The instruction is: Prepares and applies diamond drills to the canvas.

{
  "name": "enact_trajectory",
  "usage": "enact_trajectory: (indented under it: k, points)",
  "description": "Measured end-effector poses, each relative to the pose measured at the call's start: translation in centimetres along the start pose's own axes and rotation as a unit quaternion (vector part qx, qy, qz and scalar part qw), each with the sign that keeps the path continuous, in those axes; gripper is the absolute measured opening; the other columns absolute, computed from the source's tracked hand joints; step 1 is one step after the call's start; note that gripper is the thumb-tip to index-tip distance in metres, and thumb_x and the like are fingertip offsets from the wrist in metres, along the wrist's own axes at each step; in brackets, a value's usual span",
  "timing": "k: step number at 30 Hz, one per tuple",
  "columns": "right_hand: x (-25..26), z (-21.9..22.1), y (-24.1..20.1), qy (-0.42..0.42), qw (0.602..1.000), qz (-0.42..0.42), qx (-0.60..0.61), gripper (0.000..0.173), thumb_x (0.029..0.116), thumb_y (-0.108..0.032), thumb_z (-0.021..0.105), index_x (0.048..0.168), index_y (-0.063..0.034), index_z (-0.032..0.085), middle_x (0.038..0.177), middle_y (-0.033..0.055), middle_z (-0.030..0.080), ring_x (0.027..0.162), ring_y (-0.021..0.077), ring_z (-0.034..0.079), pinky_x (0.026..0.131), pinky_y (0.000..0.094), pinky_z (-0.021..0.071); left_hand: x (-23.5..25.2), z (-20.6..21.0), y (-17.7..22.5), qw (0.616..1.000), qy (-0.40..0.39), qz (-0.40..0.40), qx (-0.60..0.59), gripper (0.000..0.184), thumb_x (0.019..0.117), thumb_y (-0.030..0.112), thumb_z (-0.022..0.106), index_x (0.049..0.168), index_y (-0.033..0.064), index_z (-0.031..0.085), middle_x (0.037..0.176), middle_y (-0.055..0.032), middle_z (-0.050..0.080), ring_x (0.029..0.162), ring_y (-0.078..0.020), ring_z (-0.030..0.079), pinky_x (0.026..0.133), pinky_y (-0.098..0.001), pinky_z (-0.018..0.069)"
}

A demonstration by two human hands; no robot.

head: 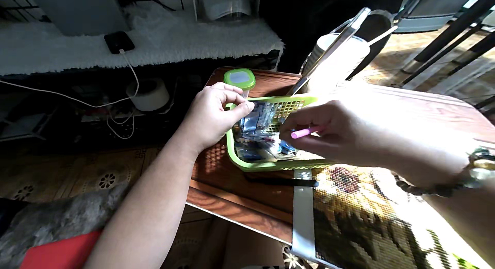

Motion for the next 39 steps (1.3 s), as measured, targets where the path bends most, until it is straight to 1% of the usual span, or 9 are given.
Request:
enact_trajectory:
  k: [6, 9, 14, 18, 27, 30, 33, 37, 39]
  points:
    - [1.1, -0.4, 0.4, 0.079, 0.990, 0.081, -0.086, 0.012, 0.0933, -0.030, 0.068, 0.102, -0.0234, 0.073, 0.072, -0.0079, 0.064, 0.063, 0.0083, 0.059, 0.057, 0.0378, 0.0470, 0.0, 0.0, -0.1, 1.000, -0.001, -0.007, 0.006, 0.018, 0.0952, 0.031, 0.069, 0.092, 0.0165, 0.079, 0.125, 0.0010, 0.068, 0.120, -0.0082, 0.058, 0.099, -0.0325, 0.0469]
    - [1.0, 0.2, 0.1, 0.069, 0.990, 0.077, -0.091, 0.009, 0.0931, -0.028, 0.069, 0.099, -0.0236, 0.074, 0.075, -0.0065, 0.067, 0.067, 0.0117, 0.064, 0.060, 0.0423, 0.0507, -0.1, 0.0, 0.0, 1.000, -0.002, -0.009, 0.007, 0.018, 0.0949, 0.031, 0.069, 0.092, 0.0163, 0.079, 0.124, 0.0007, 0.068, 0.120, -0.0082, 0.058, 0.099, -0.0319, 0.0467]
    - [0.4, 0.3, -1.0, 0.070, 0.991, -0.005, -0.110, 0.008, 0.0891, -0.025, 0.066, 0.090, -0.0240, 0.074, 0.082, -0.0097, 0.067, 0.071, 0.0056, 0.062, 0.062, 0.0332, 0.0494, -0.1, 0.0, 0.0, 1.000, -0.002, 0.002, 0.009, 0.016, 0.0940, 0.030, 0.070, 0.092, 0.0163, 0.079, 0.124, 0.0007, 0.068, 0.122, -0.0102, 0.057, 0.101, -0.0346, 0.0449]
    - [0.0, 0.4, -1.1, 0.031, 0.994, 0.016, -0.100, 0.010, 0.0901, -0.029, 0.066, 0.092, -0.0238, 0.075, 0.092, -0.0086, 0.064, 0.076, 0.0045, 0.061, 0.062, 0.0307, 0.0514, -0.1, 0.0, 0.1, 1.000, 0.000, 0.010, 0.011, 0.018, 0.0946, 0.030, 0.069, 0.093, 0.0159, 0.079, 0.124, -0.0004, 0.069, 0.122, -0.0111, 0.058, 0.102, -0.0360, 0.0449]
    - [-0.1, 0.8, -1.2, 0.001, 0.999, 0.017, -0.039, 0.015, 0.0932, -0.027, 0.061, 0.094, -0.0246, 0.075, 0.065, -0.0155, 0.057, 0.053, -0.0058, 0.048, 0.046, 0.0183, 0.0387, -0.1, 0.0, 0.1, 1.000, 0.001, 0.005, 0.021, 0.020, 0.0956, 0.032, 0.068, 0.095, 0.0161, 0.080, 0.126, -0.0006, 0.068, 0.121, -0.0118, 0.057, 0.101, -0.0363, 0.0439]
    - [0.3, 0.5, -0.8, 0.028, 0.998, 0.062, -0.017, 0.013, 0.0933, -0.021, 0.066, 0.104, -0.0225, 0.073, 0.080, -0.0122, 0.068, 0.065, -0.0027, 0.060, 0.057, 0.0212, 0.0517, 0.0, 0.0, 0.0, 1.000, -0.001, 0.005, 0.021, 0.020, 0.0959, 0.032, 0.068, 0.096, 0.0160, 0.080, 0.126, -0.0005, 0.068, 0.122, -0.0119, 0.057, 0.102, -0.0362, 0.0435]
    - [0.9, 0.3, 0.2, 0.067, 0.990, 0.124, -0.024, 0.015, 0.0911, -0.026, 0.073, 0.105, -0.0211, 0.071, 0.074, -0.0089, 0.065, 0.061, 0.0037, 0.059, 0.055, 0.0298, 0.0495, 0.0, 0.1, 0.0, 1.000, -0.003, 0.002, 0.022, 0.019, 0.0961, 0.032, 0.068, 0.096, 0.0164, 0.080, 0.126, 0.0001, 0.068, 0.122, -0.0117, 0.057, 0.102, -0.0365, 0.0436]
    - [1.6, 0.8, 1.2, 0.005, 0.985, 0.163, -0.058, 0.018, 0.0965, -0.035, 0.069, 0.082, -0.0239, 0.071, 0.065, -0.0077, 0.060, 0.057, 0.0080, 0.056, 0.052, 0.0360, 0.0445, 0.0, 0.1, 0.0, 1.000, -0.002, 0.003, 0.026, 0.019, 0.0961, 0.032, 0.068, 0.095, 0.0169, 0.080, 0.127, 0.0001, 0.068, 0.122, -0.0109, 0.057, 0.102, -0.0353, 0.0441]
    - [1.8, 0.7, 1.2, -0.019, 0.980, 0.187, -0.060, 0.024, 0.1004, -0.032, 0.066, 0.080, -0.0203, 0.071, 0.062, -0.0047, 0.057, 0.055, 0.0108, 0.054, 0.051, 0.0368, 0.0421, 0.0, 0.1, 0.0, 1.000, -0.002, 0.004, 0.025, 0.020, 0.0962, 0.032, 0.068, 0.096, 0.0159, 0.080, 0.128, -0.0009, 0.068, 0.123, -0.0119, 0.057, 0.102, -0.0364, 0.0435]
Point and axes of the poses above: each hand's wrist, its own x-axis towards the middle knuckle, its own z-axis out of the palm, y = z × x, the point moved 6 cm from there along x, towards the middle knuckle
